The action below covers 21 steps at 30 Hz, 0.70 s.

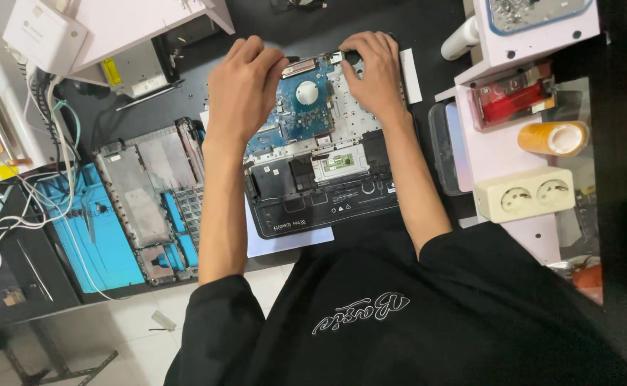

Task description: The person uses a screwdriver to remove screws from the bottom cover of a laptop. They lift off the cover, then proceed to unscrew and remove the cooling fan and heatsink assembly from the internal motherboard.

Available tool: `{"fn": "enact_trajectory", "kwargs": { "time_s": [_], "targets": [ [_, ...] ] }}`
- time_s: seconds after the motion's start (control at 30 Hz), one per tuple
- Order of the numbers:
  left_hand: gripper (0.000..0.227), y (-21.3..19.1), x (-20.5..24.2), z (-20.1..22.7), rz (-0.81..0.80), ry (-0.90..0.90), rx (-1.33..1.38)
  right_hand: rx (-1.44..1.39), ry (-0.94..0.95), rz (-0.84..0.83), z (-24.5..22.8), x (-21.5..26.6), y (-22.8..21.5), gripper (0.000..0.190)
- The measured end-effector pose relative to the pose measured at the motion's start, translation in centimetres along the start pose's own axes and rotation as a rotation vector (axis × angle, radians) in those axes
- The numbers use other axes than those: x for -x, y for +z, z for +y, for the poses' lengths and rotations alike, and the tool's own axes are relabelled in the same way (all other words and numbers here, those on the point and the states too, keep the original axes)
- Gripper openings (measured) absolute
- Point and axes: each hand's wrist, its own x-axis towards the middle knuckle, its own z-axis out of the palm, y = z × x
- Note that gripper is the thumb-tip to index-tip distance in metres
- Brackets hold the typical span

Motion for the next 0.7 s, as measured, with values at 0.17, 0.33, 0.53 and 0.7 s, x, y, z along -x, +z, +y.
{"fn": "enact_trajectory", "kwargs": {
  "time_s": [0.17, 0.33, 0.53, 0.7],
  "targets": [
    [0.010, 1.1, -1.4, 0.0, -0.038, 0.074, -0.057, -0.025, 0.001, 0.012, 0.1, 0.0, 0.1, 0.021],
    [0.011, 1.7, -1.7, -0.2, -0.077, 0.089, -0.101, -0.022, -0.001, 0.015, 0.3, 0.1, 0.2, 0.022],
    [0.010, 1.8, -2.2, -0.2, -0.095, 0.118, -0.085, -0.023, 0.014, 0.004, 0.3, 0.1, 0.2, 0.023],
    [0.011, 2.1, -2.3, -0.5, -0.078, 0.132, -0.133, -0.019, 0.003, 0.006, 0.4, 0.3, 0.3, 0.023]
  ]
}}
